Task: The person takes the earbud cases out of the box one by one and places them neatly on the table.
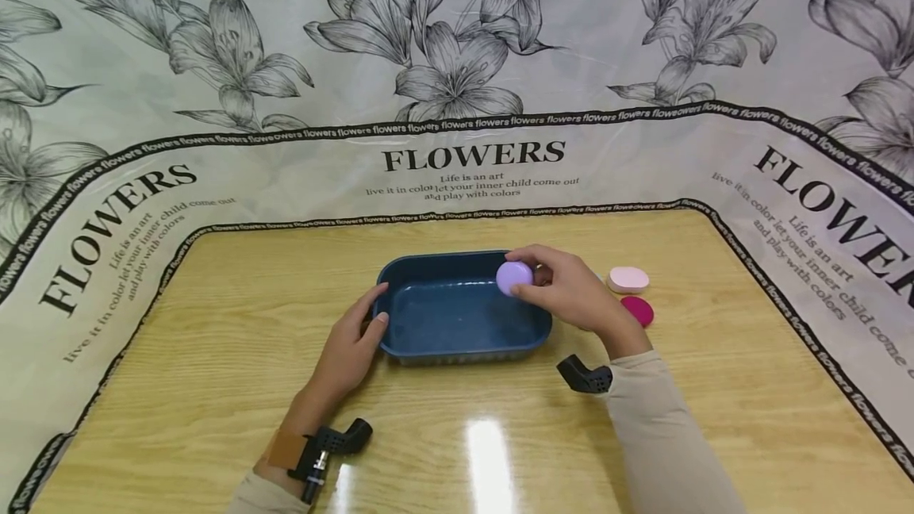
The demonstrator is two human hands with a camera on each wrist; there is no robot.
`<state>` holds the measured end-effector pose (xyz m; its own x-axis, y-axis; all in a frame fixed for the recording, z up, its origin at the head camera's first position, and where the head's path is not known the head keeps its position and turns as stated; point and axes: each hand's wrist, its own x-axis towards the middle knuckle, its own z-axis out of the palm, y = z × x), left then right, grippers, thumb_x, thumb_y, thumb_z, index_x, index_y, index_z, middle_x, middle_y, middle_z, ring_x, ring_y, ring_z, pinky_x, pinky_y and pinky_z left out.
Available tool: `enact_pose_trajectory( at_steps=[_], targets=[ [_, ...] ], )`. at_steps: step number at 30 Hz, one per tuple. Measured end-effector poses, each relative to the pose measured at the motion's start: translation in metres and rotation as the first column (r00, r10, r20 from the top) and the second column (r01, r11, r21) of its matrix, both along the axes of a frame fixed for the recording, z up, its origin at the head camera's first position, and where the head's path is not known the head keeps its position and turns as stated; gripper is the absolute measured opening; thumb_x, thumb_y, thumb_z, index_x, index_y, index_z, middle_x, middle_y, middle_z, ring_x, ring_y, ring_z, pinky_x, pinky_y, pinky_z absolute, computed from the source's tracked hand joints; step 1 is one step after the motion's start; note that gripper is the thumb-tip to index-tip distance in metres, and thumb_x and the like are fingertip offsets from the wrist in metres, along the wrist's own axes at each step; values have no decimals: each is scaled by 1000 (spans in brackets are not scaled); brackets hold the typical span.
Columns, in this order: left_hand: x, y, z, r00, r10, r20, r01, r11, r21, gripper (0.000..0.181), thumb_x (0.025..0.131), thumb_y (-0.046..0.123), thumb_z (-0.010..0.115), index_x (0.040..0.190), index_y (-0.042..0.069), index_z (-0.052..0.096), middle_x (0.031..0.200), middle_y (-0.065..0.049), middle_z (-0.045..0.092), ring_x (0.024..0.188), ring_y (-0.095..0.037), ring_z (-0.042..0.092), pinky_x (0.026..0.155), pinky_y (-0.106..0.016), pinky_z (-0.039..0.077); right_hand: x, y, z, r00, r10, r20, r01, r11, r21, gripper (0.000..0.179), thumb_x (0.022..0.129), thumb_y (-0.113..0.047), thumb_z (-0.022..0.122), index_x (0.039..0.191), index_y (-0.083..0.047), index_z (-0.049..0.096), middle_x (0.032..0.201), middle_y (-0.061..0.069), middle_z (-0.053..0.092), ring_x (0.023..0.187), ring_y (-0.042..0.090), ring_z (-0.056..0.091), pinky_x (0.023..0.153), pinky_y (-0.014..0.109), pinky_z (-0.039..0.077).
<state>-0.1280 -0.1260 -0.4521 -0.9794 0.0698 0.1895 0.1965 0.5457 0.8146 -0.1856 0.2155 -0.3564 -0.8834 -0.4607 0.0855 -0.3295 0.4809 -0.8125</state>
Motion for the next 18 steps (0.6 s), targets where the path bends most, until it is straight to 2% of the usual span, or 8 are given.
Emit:
enact_pose_trajectory(
  at_steps=[6, 8, 12, 18],
  targets=[
    [0, -1, 2, 1000, -1, -8, 2, 1000, 7, 47, 106, 39, 47, 152, 38, 42, 153, 3, 42, 142, -18, 37, 114, -49, 33, 2, 4, 1, 1000, -14, 7, 15, 999, -29, 46, 92, -12, 74, 133, 0, 59, 103, 14, 70, 87, 21, 66, 73, 25, 54],
    [0, -1, 2, 1000, 0, -6, 0, 1000, 6, 46, 106, 40, 47, 152, 38, 42, 154, 4, 42, 142, -18, 37, 114, -48, 33, 3, 6, 1, 1000, -14, 17, 15, 999, -32, 45, 92, -12, 74, 134, 0, 59, 101, 14, 70, 83, 20, 65, 65, 25, 52],
    [0, -1, 1, 1000, 3, -6, -3, 1000, 5, 46, 106, 40, 47, 152, 38, 42, 153, 4, 42, 142, -18, 37, 114, -49, 33, 6, 12, 0, 1000, -15, 24, 16, 999, -44, 44, 94, -13, 72, 134, 0, 58, 100, 15, 70, 82, 19, 66, 59, 26, 49],
    [-1, -1, 0, 1000, -4, 1, 4, 1000, 3, 47, 105, 41, 47, 152, 35, 43, 154, 4, 42, 142, -18, 38, 114, -49, 33, 14, 25, -2, 1000, -24, 16, 25, 997, -70, 43, 95, -11, 71, 134, 0, 58, 102, 15, 70, 85, 22, 68, 64, 29, 53]
  ],
)
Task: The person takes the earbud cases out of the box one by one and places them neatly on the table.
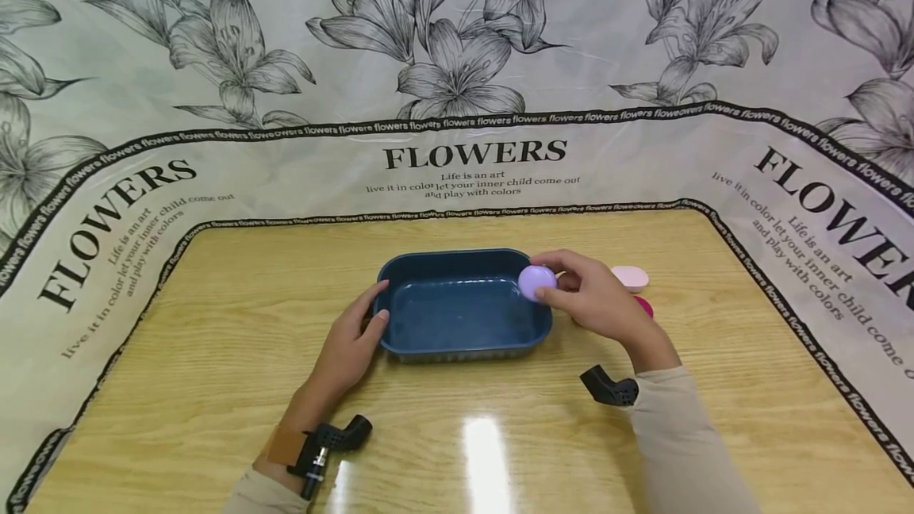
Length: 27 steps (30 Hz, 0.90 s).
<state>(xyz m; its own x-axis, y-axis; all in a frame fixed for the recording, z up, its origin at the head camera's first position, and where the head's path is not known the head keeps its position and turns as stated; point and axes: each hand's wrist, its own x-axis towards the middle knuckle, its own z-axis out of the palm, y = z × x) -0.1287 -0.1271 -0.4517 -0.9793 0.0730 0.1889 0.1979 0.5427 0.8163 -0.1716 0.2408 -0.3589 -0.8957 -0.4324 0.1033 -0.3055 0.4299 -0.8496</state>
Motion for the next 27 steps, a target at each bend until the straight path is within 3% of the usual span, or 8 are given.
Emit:
enact_pose_trajectory(
  at_steps=[6, 14, 27],
  targets=[
    [0, -2, 2, 1000, 0, 1, 0, 1000, -7, 48, 106, 39, 47, 153, 32, 43, 153, 2, 42, 141, -19, 38, 114, -49, 33, 7, 12, -5, 1000, -7, -20, 7, 1000, 5, 42, 95, -7, 69, 135, 2, 57, 107, 16, 69, 86, 19, 70, 70, 27, 55],
    [0, -1, 2, 1000, -13, -3, 13, 1000, 2, 48, 106, 39, 47, 153, 30, 43, 154, 2, 42, 142, -19, 38, 114, -48, 34, 13, 33, -9, 1000, -7, -14, 7, 1000, -19, 38, 96, -2, 66, 131, 8, 57, 108, 15, 66, 85, 18, 71, 69, 34, 59],
    [-1, -1, 0, 1000, -9, -8, 9, 1000, 5, 48, 106, 39, 48, 153, 34, 43, 153, 2, 44, 141, -19, 39, 113, -49, 35, 24, 54, -22, 1000, -15, 8, 15, 998, 63, 36, 100, -6, 62, 132, 9, 55, 115, 11, 61, 87, 13, 69, 72, 32, 59]
  ],
)
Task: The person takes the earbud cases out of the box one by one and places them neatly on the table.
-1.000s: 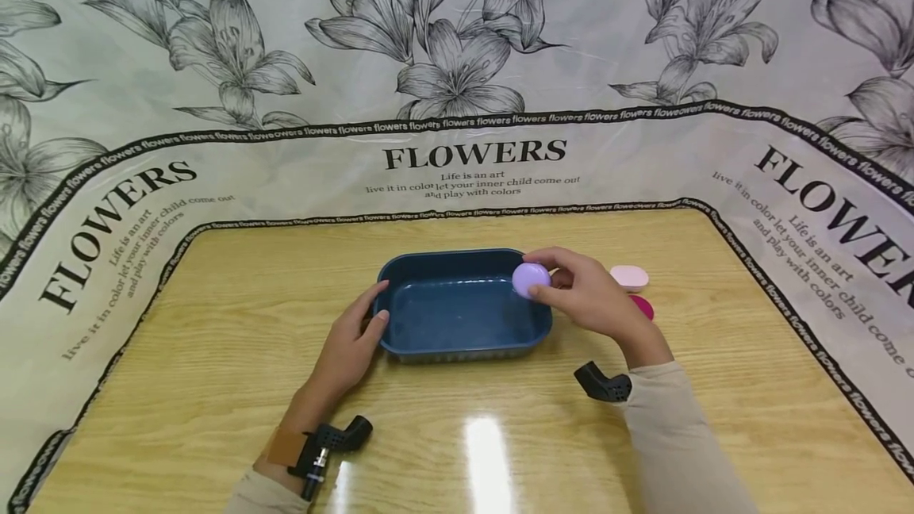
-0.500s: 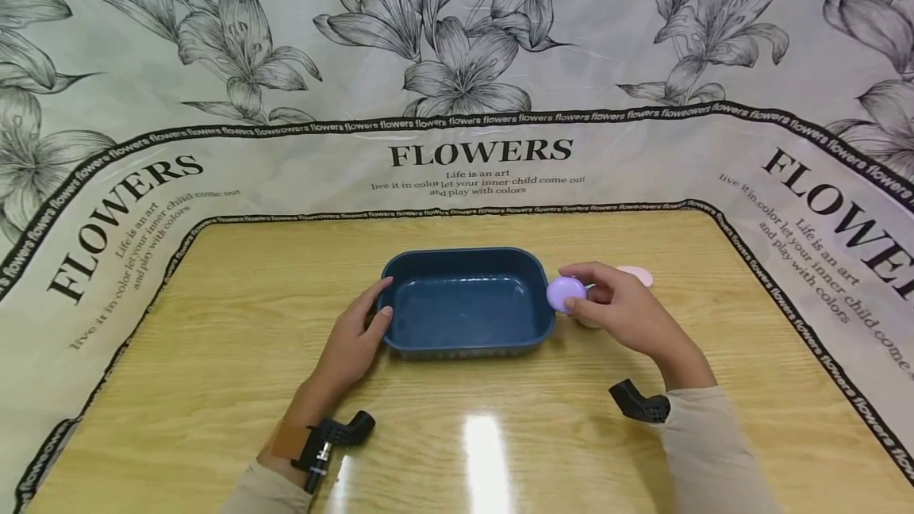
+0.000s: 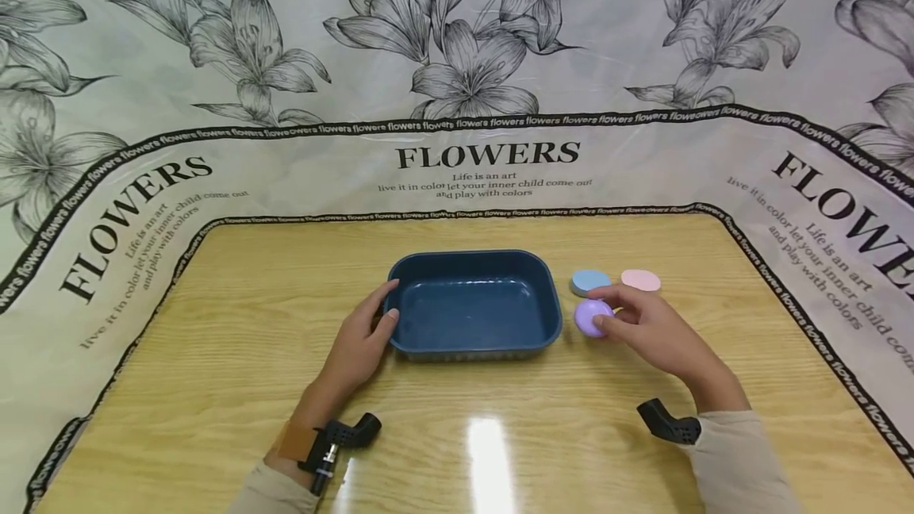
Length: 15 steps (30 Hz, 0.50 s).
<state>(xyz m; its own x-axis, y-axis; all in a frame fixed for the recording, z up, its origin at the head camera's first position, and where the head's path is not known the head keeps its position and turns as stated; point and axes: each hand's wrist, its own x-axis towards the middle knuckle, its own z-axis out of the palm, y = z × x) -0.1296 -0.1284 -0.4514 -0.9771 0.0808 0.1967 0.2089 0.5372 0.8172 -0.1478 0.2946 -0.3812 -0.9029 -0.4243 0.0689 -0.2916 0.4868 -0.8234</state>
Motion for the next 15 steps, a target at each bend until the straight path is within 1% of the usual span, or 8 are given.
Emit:
enact_pose_trajectory(
  at_steps=[2, 6, 9, 11, 13, 15],
  targets=[
    [0, 1, 0, 1000, -2, 1, 2, 1000, -1, 47, 106, 40, 47, 152, 36, 42, 153, 2, 44, 141, -19, 39, 113, -49, 35, 3, 3, -3, 1000, 8, 8, -8, 1000, -8, 35, 99, -4, 62, 131, 9, 56, 117, 16, 59, 88, 12, 69, 71, 34, 60],
    [0, 3, 0, 1000, 1, 0, -1, 1000, -3, 48, 106, 40, 46, 153, 35, 42, 153, 2, 43, 141, -19, 39, 113, -49, 34, 6, 9, -6, 1000, 21, 10, -21, 1000, 12, 34, 98, -1, 61, 130, 8, 57, 122, 22, 58, 95, 4, 65, 73, 29, 59],
    [1, 2, 0, 1000, 7, -2, -7, 1000, -4, 48, 106, 41, 46, 153, 33, 43, 153, 3, 43, 141, -19, 39, 113, -49, 34, 9, 12, -8, 1000, 13, 0, -13, 998, 65, 33, 97, -3, 62, 129, 5, 59, 119, 21, 61, 96, 1, 63, 75, 22, 55],
    [1, 2, 0, 1000, 7, 0, -7, 1000, -6, 48, 106, 41, 46, 153, 32, 43, 154, 3, 42, 142, -19, 38, 113, -49, 34, 10, 14, -8, 1000, 7, 15, -8, 997, 73, 32, 97, -4, 63, 128, 4, 60, 117, 20, 62, 95, 2, 63, 74, 23, 55],
    [1, 2, 0, 1000, 10, 9, -10, 1000, -10, 48, 106, 42, 46, 153, 33, 42, 154, 4, 42, 142, -18, 37, 113, -49, 34, 10, 18, -10, 1000, 6, 15, -8, 996, 92, 32, 97, -6, 64, 128, 3, 60, 116, 19, 61, 95, 3, 62, 74, 23, 55],
    [1, 2, 0, 1000, 12, 14, -12, 1000, -10, 49, 106, 42, 46, 153, 34, 42, 154, 4, 41, 142, -19, 37, 113, -50, 34, 10, 21, -11, 999, 10, 33, -13, 996, 93, 32, 98, -7, 63, 128, 3, 60, 115, 19, 61, 92, 5, 63, 72, 25, 56]
  ],
)
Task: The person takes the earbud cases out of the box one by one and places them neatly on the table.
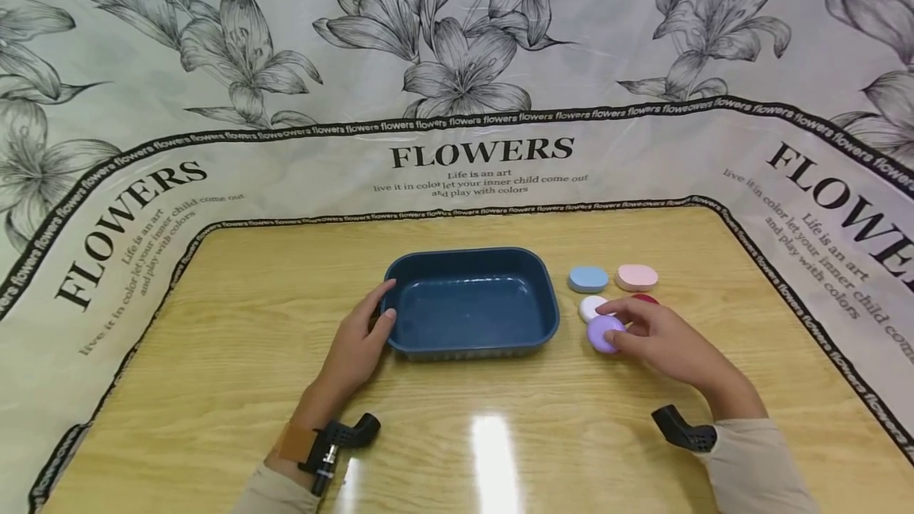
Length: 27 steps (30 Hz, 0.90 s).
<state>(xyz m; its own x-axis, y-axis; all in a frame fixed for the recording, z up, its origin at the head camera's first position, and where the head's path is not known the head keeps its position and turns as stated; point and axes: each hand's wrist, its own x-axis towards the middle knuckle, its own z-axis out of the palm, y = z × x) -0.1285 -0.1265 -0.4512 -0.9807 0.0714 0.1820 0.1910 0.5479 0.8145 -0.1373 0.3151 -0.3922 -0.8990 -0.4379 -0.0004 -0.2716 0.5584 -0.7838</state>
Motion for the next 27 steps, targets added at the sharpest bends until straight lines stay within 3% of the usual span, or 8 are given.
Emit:
enact_pose_trajectory(
  at_steps=[8, 17, 27],
  targets=[
    [1, 0, 0, 1000, 11, 4, -11, 1000, -1, 49, 105, 42, 46, 153, 34, 42, 155, 3, 41, 143, -19, 36, 114, -50, 32, 1, 6, -1, 997, 7, 75, -7, 1000, 2, 32, 96, -7, 65, 126, 5, 59, 108, 17, 63, 72, 20, 66, 64, 30, 54],
    [1, 1, -3, 1000, 14, 6, -14, 1000, 3, 48, 105, 42, 45, 153, 37, 41, 155, 4, 40, 143, -19, 36, 115, -50, 31, -2, 8, -6, 991, 7, 135, -10, 1000, 20, 34, 96, -8, 66, 124, 10, 57, 110, 18, 65, 77, 14, 66, 68, 27, 55],
    [0, 0, -4, 1000, 4, 2, -4, 1000, -5, 47, 106, 43, 45, 153, 36, 41, 155, 5, 40, 143, -18, 35, 115, -50, 31, -1, 13, -8, 992, -55, 110, 47, 996, 77, 36, 93, -13, 71, 124, 5, 62, 105, 13, 65, 78, 10, 61, 65, 25, 52]
  ],
)
